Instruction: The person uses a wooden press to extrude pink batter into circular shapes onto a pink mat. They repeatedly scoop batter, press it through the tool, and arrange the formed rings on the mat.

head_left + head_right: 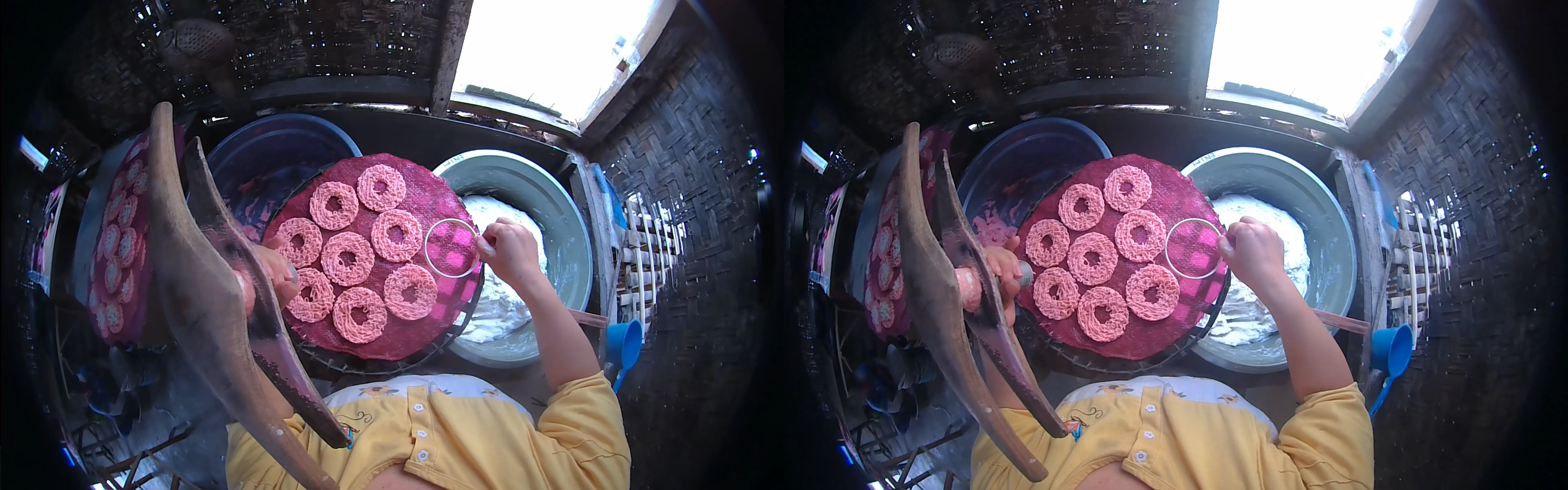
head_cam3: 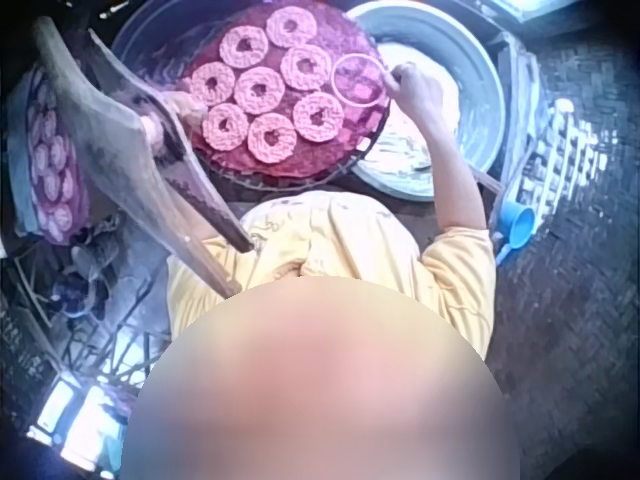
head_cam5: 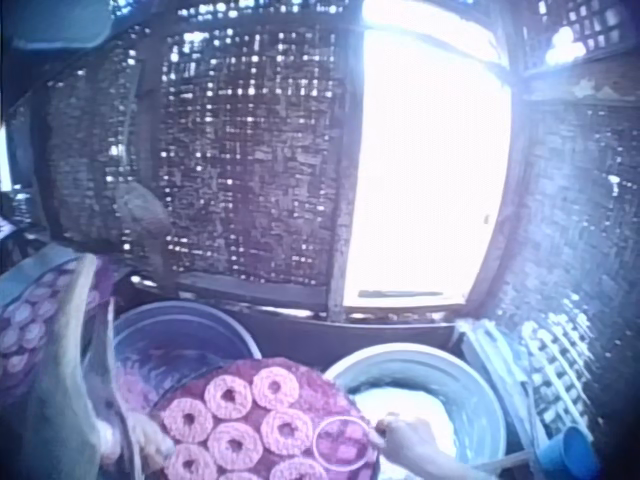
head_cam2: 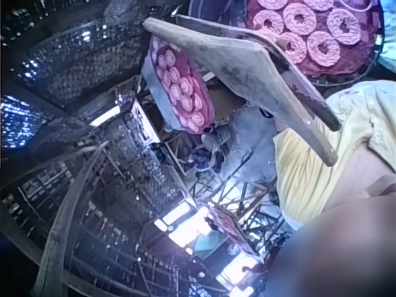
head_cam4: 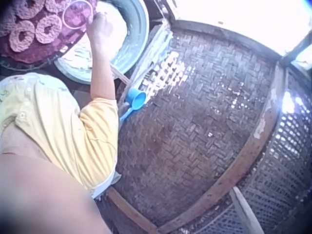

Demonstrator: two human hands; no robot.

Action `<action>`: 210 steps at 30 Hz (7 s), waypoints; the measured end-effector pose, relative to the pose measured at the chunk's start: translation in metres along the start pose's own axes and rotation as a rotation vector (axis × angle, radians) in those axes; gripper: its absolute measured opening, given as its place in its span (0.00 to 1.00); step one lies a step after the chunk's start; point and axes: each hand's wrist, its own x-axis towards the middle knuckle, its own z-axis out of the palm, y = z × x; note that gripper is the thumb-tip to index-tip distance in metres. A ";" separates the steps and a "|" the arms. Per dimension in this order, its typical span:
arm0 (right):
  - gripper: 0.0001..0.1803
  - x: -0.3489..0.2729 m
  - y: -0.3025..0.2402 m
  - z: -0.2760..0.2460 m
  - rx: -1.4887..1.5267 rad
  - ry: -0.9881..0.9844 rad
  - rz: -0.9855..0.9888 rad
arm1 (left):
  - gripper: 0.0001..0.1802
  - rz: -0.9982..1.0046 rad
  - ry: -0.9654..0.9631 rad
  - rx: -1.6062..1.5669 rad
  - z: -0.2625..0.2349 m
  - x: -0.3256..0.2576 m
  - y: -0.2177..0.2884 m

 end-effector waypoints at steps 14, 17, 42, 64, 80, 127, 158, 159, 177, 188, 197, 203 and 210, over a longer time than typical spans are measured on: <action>0.20 -0.023 -0.018 -0.021 0.394 0.037 -0.206 | 0.20 0.131 -0.275 0.573 0.060 -0.082 0.017; 0.43 -0.062 -0.041 -0.020 1.184 -0.594 -0.348 | 0.19 0.250 -0.435 0.619 0.108 -0.094 0.017; 0.41 -0.057 0.061 -0.095 1.218 -0.807 0.385 | 0.34 -0.720 -0.581 -1.686 0.272 -0.044 -0.080; 0.23 -0.051 0.034 -0.101 0.806 -0.546 0.322 | 0.30 -0.862 -0.403 -1.568 0.262 -0.046 -0.095; 0.21 -0.055 -0.037 -0.077 1.110 -0.363 -0.053 | 0.41 -0.436 -0.799 -0.804 0.176 -0.009 -0.006; 0.57 -0.299 0.002 0.074 0.807 -0.493 0.447 | 0.24 -0.802 -0.604 1.211 -0.220 -0.161 -0.111; 0.62 -0.145 -0.071 -0.035 1.444 -0.912 0.157 | 0.24 -0.682 -0.959 -1.586 0.134 -0.055 0.010; 0.61 -0.135 -0.071 -0.034 1.452 -0.927 0.185 | 0.23 -0.716 -0.919 -1.629 0.134 -0.053 -0.002; 0.38 -0.090 -0.069 -0.023 1.233 -0.919 0.302 | 0.28 -0.769 -0.611 -1.653 0.098 -0.059 -0.062; 0.35 -0.083 -0.072 -0.019 1.126 -0.723 0.236 | 0.26 -0.603 -0.762 -1.583 0.098 -0.017 -0.034; 0.43 -0.043 -0.098 0.007 1.079 -0.828 0.305 | 0.34 -0.539 -0.643 -1.565 0.060 0.006 -0.050; 0.30 -0.028 -0.116 0.010 0.882 -0.798 0.300 | 0.34 -0.513 -0.551 -1.654 0.034 0.007 -0.075; 0.35 -0.026 -0.122 -0.002 0.749 -0.808 0.220 | 0.35 -0.513 -0.522 -1.612 0.027 -0.011 -0.075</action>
